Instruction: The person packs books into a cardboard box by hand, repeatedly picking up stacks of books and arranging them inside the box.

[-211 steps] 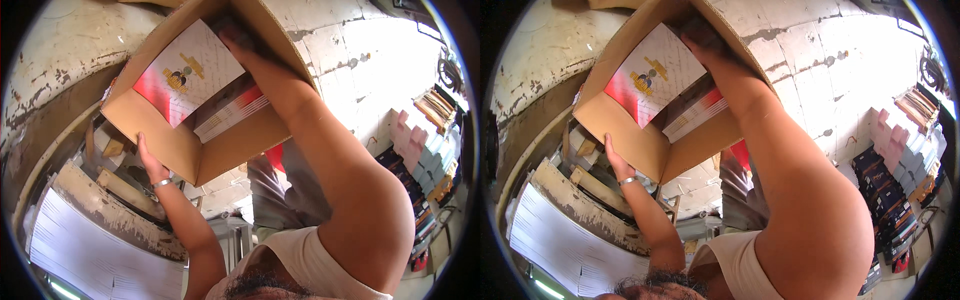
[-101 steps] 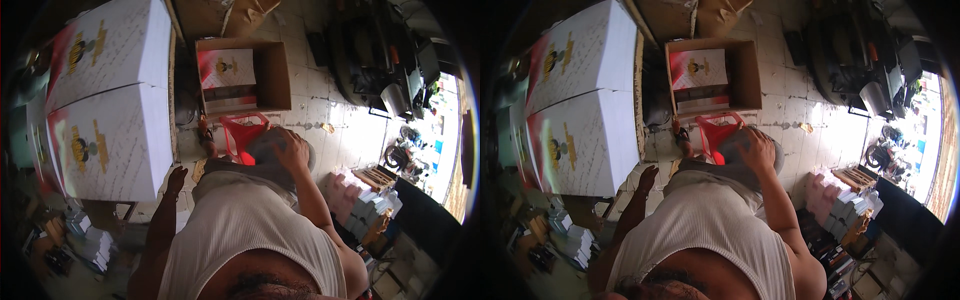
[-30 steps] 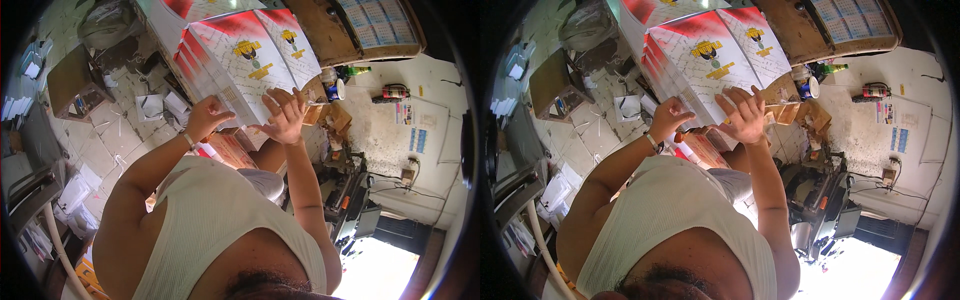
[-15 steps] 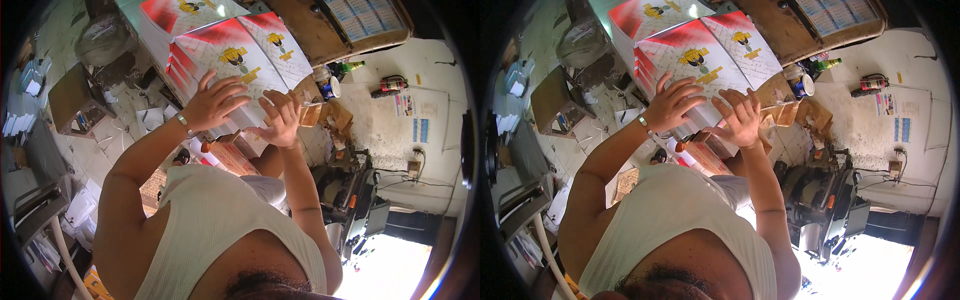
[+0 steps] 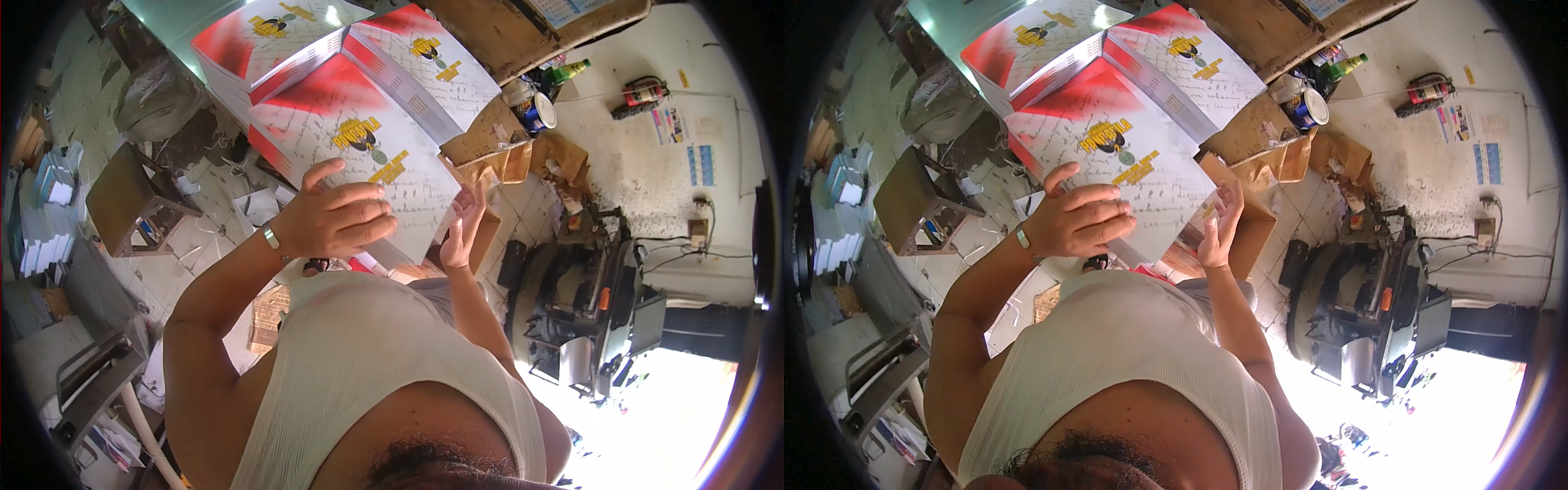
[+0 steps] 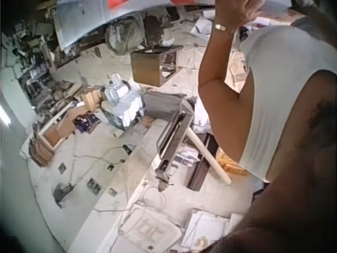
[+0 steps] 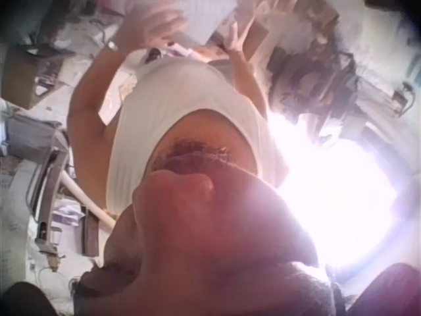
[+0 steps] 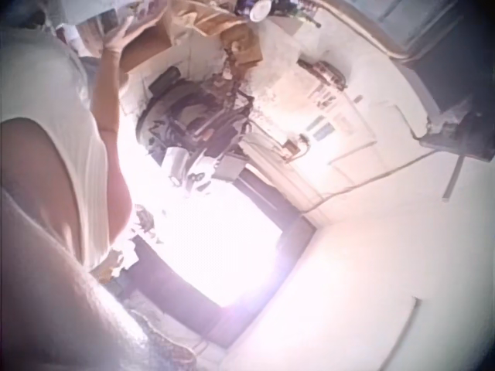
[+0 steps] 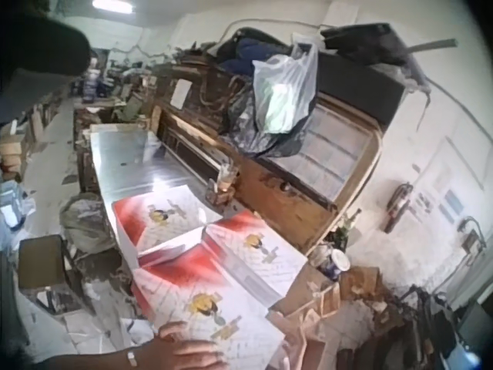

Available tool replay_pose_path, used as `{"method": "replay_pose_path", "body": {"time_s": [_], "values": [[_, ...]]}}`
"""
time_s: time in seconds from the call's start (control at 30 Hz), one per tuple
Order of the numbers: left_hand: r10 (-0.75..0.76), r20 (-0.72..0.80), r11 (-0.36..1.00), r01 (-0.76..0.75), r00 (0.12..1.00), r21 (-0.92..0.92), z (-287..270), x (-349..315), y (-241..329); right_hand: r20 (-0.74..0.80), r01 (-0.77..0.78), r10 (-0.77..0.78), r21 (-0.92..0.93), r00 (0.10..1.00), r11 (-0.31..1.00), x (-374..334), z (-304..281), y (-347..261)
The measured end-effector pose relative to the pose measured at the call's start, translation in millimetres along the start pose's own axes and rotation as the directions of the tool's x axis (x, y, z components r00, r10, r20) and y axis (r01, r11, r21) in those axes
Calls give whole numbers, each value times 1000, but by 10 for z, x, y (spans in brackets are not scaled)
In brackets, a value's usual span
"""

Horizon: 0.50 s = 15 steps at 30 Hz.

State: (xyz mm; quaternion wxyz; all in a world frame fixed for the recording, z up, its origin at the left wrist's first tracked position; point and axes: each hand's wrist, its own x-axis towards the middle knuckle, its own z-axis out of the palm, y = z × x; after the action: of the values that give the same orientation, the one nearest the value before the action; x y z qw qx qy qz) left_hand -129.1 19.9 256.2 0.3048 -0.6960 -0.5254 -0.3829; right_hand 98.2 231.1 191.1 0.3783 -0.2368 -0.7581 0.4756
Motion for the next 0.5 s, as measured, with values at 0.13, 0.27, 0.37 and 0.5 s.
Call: {"method": "replay_pose_path", "body": {"time_s": [0.13,0.27,0.37,0.5], "values": [[-61,43,981,68,997,-183,-329,395,4,5,-6,5,130,1000,991,-93,-1,121],[-160,66,932,173,985,-320,-670,997,-257,59,118,-144,319,988,941,23,62,56],[-619,28,411,354,785,-840,-703,1190,-307,135,264,-315,299,939,917,154,134,-156],[-674,42,278,306,737,-910,-771,1236,-348,113,349,-358,88,927,933,203,147,-282]]}}
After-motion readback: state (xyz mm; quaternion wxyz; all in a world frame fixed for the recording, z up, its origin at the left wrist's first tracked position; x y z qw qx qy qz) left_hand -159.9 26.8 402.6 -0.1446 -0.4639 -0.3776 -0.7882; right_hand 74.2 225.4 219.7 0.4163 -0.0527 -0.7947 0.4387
